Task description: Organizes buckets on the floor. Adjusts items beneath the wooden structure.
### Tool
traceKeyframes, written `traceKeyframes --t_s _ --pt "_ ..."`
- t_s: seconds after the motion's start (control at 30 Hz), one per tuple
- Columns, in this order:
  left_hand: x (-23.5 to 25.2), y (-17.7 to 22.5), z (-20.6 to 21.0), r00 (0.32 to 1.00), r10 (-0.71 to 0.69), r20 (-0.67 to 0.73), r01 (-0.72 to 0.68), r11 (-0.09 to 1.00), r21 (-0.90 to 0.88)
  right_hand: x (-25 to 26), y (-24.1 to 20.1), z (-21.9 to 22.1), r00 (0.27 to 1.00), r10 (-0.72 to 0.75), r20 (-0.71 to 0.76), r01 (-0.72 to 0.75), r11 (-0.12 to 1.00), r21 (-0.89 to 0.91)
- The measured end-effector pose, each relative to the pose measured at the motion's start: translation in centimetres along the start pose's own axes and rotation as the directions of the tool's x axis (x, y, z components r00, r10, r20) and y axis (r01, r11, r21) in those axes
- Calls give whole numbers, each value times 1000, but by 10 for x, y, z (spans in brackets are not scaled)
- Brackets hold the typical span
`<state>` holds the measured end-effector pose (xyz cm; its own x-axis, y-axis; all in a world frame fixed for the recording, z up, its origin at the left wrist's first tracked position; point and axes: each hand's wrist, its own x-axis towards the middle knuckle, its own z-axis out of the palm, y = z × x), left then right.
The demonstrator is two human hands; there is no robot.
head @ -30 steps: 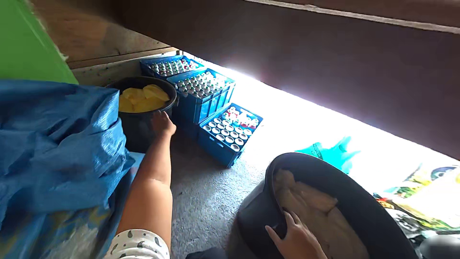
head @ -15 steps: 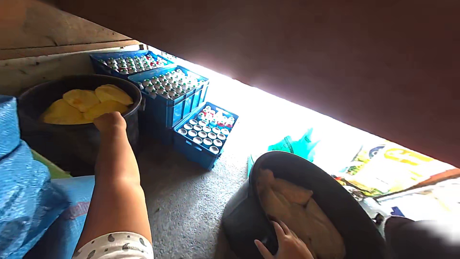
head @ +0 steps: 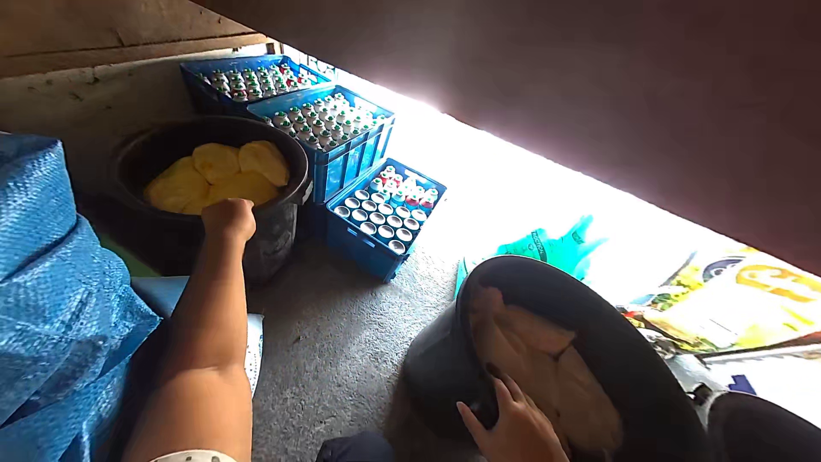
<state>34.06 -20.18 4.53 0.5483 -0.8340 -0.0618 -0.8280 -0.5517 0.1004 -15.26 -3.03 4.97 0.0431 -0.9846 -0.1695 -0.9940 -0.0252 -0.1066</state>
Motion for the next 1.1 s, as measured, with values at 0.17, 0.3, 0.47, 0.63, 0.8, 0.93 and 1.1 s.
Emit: traceKeyframes --t_s 0.17,0.3,0.47,0.63,0.8,0.93,1.1 --pt "-5 12 0 998 -59 26 59 998 22 -1 -3 1 1000 21 5 -21 1000 3" --pt "-25 15 -1 1000 -15 -1 15 1000 -13 0 -5 -3 999 33 22 -32 999 -18" --pt "-74 23 16 989 122 80 -122 993 -7 0 -11 -3 996 60 64 -57 997 -47" --pt "-119 21 21 967 183 180 -192 981 36 3 -14 -5 994 80 74 -76 996 -47" --pt "-88 19 20 967 250 54 -253 966 59 4 -13 -4 995 81 66 -77 996 -51" --pt "-61 13 -2 978 186 93 -191 980 54 3 -13 -6 993 91 79 -89 996 -23" --pt "-62 70 -25 954 145 264 -157 987 23 2 -11 -9 989 85 118 -83 996 -23"
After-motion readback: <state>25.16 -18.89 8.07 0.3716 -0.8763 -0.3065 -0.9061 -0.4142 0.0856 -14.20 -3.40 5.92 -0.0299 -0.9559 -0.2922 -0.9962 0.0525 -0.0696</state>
